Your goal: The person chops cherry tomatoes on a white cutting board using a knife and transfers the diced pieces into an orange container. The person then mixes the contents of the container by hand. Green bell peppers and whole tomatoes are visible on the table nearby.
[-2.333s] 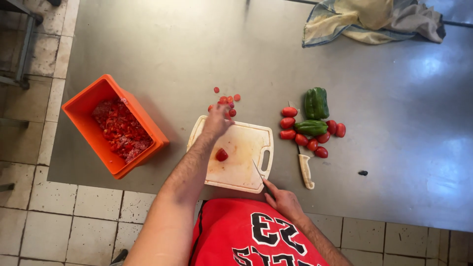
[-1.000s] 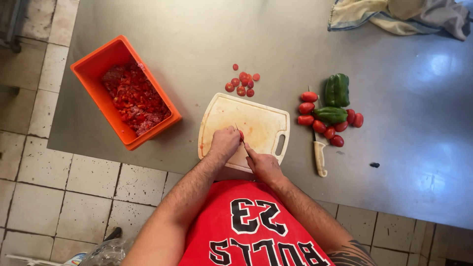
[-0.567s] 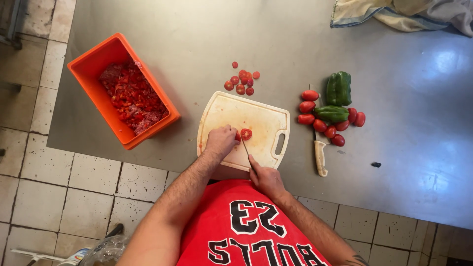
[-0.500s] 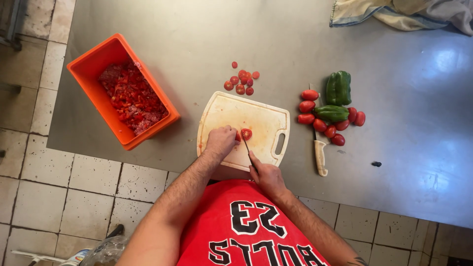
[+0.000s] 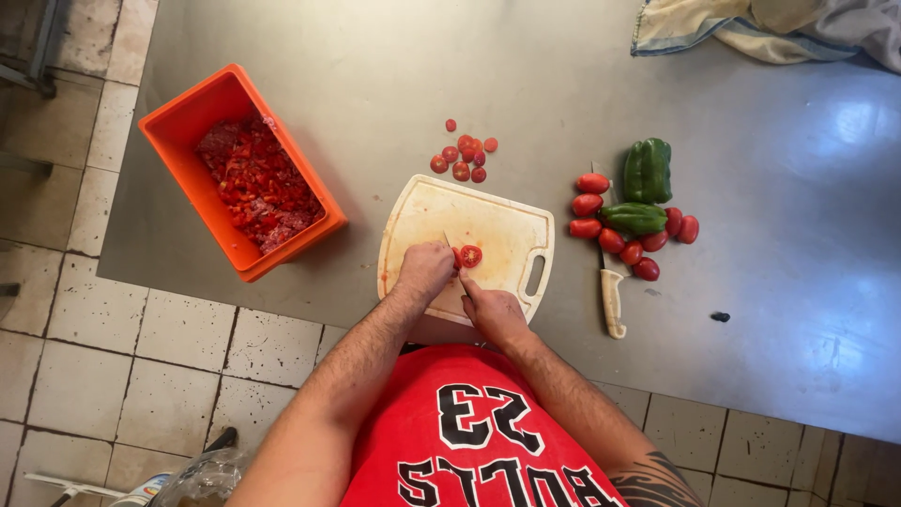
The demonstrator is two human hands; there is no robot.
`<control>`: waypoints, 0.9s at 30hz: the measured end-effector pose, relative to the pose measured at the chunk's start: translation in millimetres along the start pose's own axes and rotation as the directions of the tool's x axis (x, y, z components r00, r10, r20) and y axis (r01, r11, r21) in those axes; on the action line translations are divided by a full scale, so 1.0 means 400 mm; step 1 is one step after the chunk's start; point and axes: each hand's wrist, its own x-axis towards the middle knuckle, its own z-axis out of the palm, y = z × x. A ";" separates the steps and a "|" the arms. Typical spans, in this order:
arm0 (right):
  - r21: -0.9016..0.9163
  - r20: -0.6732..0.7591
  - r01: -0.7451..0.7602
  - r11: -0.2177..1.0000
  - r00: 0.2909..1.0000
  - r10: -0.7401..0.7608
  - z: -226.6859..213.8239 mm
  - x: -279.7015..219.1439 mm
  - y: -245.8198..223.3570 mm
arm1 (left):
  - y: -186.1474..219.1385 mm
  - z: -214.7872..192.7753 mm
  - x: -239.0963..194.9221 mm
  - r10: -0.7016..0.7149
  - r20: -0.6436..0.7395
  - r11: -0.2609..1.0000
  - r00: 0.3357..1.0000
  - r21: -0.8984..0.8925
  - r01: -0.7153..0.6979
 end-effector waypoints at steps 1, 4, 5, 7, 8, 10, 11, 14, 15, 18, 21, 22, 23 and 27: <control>-0.001 0.002 0.000 1.000 1.000 0.000 0.009 -0.007 0.004 | -0.005 -0.005 0.001 -0.002 0.001 1.000 1.000 -0.001 0.002; 0.008 0.017 -0.012 1.000 1.000 0.012 0.036 -0.045 0.013 | -0.020 -0.027 0.001 -0.008 0.095 0.996 0.995 -0.089 0.016; -0.006 0.035 -0.013 1.000 0.999 0.013 0.044 -0.072 0.014 | -0.022 -0.038 -0.003 -0.025 0.105 0.992 0.994 -0.124 0.038; -0.022 0.051 -0.013 1.000 0.999 0.014 0.055 -0.117 0.026 | -0.026 -0.069 -0.009 -0.041 0.111 0.986 0.993 -0.159 0.058; 0.039 0.032 -0.015 0.999 0.999 0.014 0.058 -0.134 0.036 | -0.027 -0.088 -0.010 -0.077 0.168 0.977 0.983 -0.183 0.108; 0.097 0.016 -0.012 0.995 1.000 0.010 0.035 -0.155 0.032 | -0.031 -0.109 -0.011 -0.117 0.225 0.965 0.967 -0.205 0.164; 0.103 -0.036 -0.006 0.995 0.999 0.010 0.009 -0.161 0.015 | -0.034 -0.111 -0.012 -0.111 0.248 0.963 0.963 -0.212 0.165; 0.122 -0.109 0.036 0.992 0.994 -0.023 -0.068 -0.148 -0.039 | -0.041 -0.088 -0.019 -0.099 0.269 0.963 0.958 -0.217 0.160; 0.133 -0.141 0.072 0.989 0.989 -0.053 -0.095 -0.135 -0.057 | -0.046 -0.076 -0.014 -0.087 0.262 0.966 0.961 -0.214 0.146; 0.039 -0.163 0.154 0.987 0.976 -0.145 -0.047 -0.085 -0.026 | -0.039 -0.054 -0.017 -0.083 0.227 0.976 0.970 -0.177 0.125; -0.005 -0.149 0.119 0.993 0.982 -0.118 -0.047 -0.071 -0.031 | -0.036 0.002 -0.020 -0.085 0.195 0.982 0.977 -0.152 0.116; -0.007 -0.148 0.123 0.992 0.981 -0.122 -0.040 -0.060 -0.030 | -0.034 0.003 -0.018 -0.089 0.193 0.981 0.977 -0.152 0.119; -0.022 -0.145 0.117 0.993 0.982 -0.119 -0.031 -0.051 -0.028 | -0.031 0.004 -0.018 -0.082 0.157 0.983 0.984 -0.151 0.106; -0.108 -0.145 0.097 0.989 0.983 -0.112 0.002 -0.003 -0.016 | -0.030 0.026 -0.018 -0.050 0.073 0.991 0.996 -0.123 0.058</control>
